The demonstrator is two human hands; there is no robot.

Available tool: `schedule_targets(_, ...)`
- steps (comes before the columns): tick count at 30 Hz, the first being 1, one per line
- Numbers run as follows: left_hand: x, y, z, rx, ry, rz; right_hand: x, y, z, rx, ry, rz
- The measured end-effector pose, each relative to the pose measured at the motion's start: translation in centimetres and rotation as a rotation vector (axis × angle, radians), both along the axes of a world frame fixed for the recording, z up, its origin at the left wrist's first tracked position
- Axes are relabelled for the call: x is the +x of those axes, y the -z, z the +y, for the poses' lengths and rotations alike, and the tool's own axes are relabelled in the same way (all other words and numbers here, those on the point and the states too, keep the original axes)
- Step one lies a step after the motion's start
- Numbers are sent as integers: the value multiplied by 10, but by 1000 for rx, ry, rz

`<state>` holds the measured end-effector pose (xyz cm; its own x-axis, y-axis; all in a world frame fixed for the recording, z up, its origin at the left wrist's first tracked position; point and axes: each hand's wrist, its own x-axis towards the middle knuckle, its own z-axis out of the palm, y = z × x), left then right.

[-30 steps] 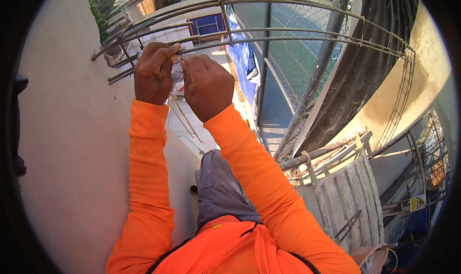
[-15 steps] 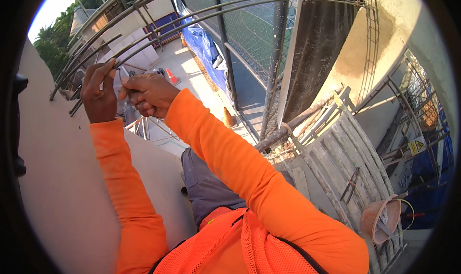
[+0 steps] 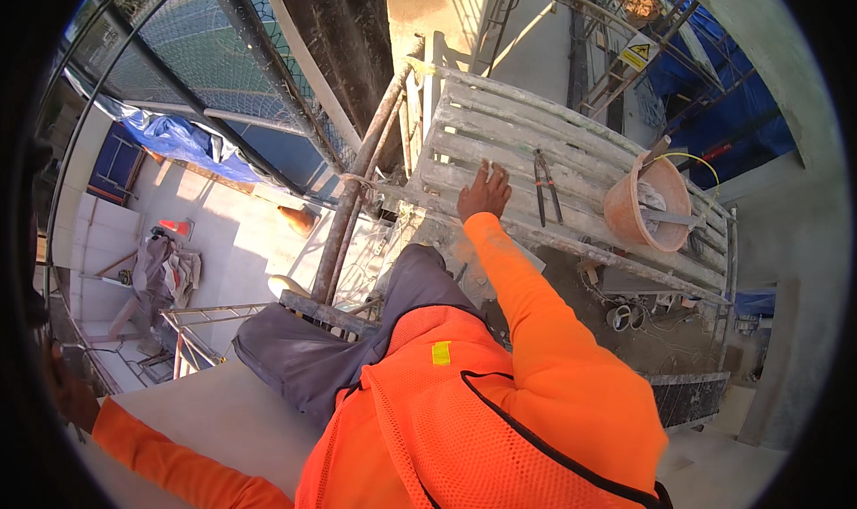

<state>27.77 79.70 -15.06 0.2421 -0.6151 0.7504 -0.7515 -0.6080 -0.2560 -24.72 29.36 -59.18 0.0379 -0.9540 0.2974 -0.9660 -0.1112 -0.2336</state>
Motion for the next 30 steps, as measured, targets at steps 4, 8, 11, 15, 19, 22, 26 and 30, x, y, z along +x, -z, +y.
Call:
schedule_targets(4,-45,-2,-22,-218,73,173,-136,37,-47,428,495,195)
schedule_targets(8,-69,-4,-38,-366,139,207,-191,74,-64,483,306,316)
schedule_targets(11,-76,-8,-47,-414,167,212,-190,77,-86,461,288,338)
schedule_targets(15,-79,-13,-50,-430,193,176,-138,44,-83,452,288,-109)
schedule_targets(19,-79,-12,-49,-415,170,161,-27,-13,7,1,-484,-296)
schedule_targets(22,-76,-9,-48,-403,167,123,85,-75,79,-117,-842,-180)
schedule_targets(26,-73,-7,-49,-419,211,145,191,-149,144,-271,-1053,-235)
schedule_targets(30,-73,-7,-50,-429,215,145,233,-191,177,-344,-1199,-440)
